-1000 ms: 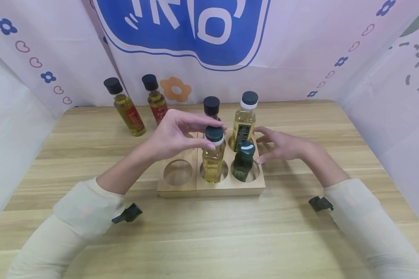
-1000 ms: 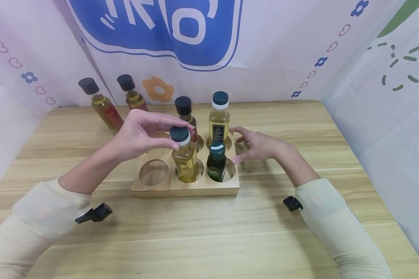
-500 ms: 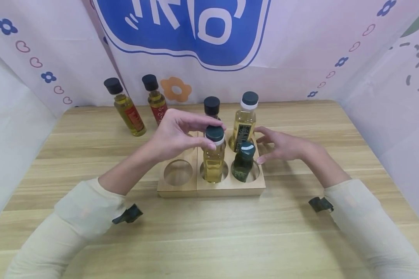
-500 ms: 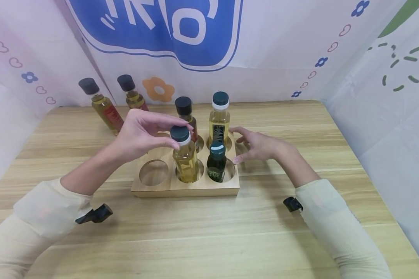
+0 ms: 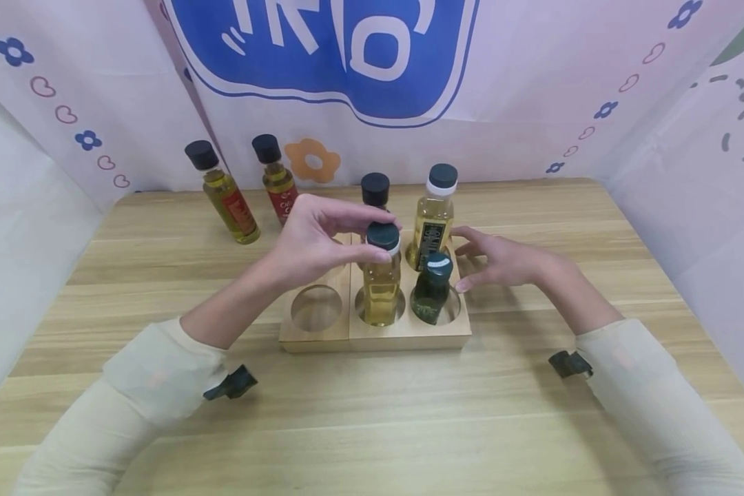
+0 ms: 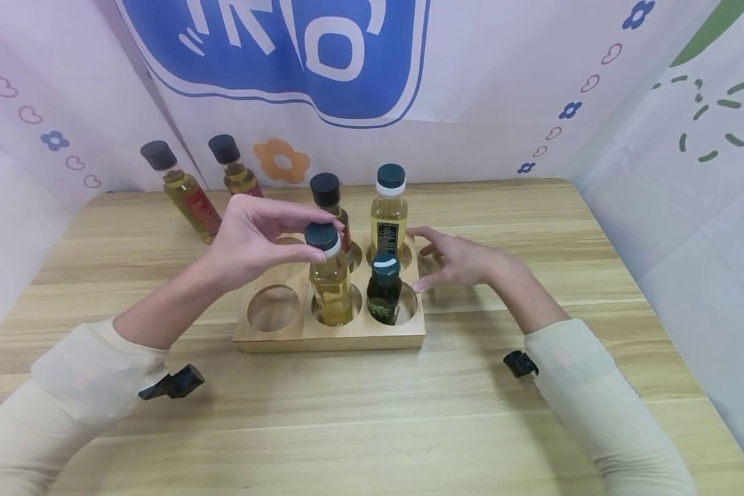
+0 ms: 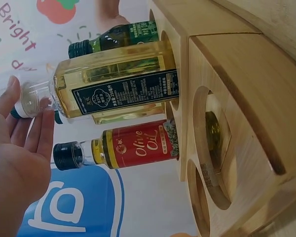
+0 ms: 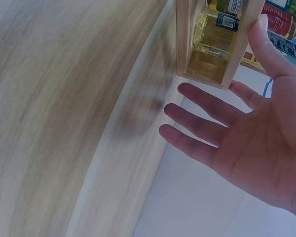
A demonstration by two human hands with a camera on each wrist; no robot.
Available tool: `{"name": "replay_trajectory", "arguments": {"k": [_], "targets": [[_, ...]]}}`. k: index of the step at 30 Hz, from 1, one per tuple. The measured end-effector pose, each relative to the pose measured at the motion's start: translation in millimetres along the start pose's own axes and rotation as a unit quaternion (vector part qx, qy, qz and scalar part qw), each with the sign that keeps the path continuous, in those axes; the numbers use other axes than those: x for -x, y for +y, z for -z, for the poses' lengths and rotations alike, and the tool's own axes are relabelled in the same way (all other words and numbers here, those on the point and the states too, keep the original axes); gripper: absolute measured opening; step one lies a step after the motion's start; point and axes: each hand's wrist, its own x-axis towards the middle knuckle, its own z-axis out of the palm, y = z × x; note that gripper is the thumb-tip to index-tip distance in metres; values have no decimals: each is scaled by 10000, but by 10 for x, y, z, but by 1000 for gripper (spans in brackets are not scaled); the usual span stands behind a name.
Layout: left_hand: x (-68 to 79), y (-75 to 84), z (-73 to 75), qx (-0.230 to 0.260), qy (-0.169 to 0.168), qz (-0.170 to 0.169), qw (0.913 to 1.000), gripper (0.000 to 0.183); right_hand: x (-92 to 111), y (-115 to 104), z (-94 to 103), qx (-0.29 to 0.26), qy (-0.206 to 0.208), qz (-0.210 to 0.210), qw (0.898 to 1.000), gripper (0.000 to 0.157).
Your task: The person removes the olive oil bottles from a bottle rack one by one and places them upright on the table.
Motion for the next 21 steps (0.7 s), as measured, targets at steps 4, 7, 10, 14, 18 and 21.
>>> {"name": "replay_trajectory", "arguments": {"k": [4, 7, 10, 14, 18, 21], "targets": [[-1, 5, -10, -15, 70, 39, 10000, 42, 1, 0, 0, 22, -2, -5, 10000, 104], [-2, 9, -13, -30, 101, 67, 9999, 41, 1, 0, -1, 48, -1, 10, 10000, 103], [0, 14, -17, -39, 121, 116, 9999, 41, 0, 1, -2, 63, 1, 18, 10000, 103], [4, 15, -21, 0, 173, 212, 9996, 39, -2, 4, -5, 62, -2, 3, 10000, 104], [2, 11, -21, 70, 253, 231, 9994, 36, 0, 0, -6, 33, -6, -23, 10000, 105], [-1, 9, -20, 147, 306, 210, 9992, 34, 3, -6, -5, 17, -6, -34, 10000, 105]]}}
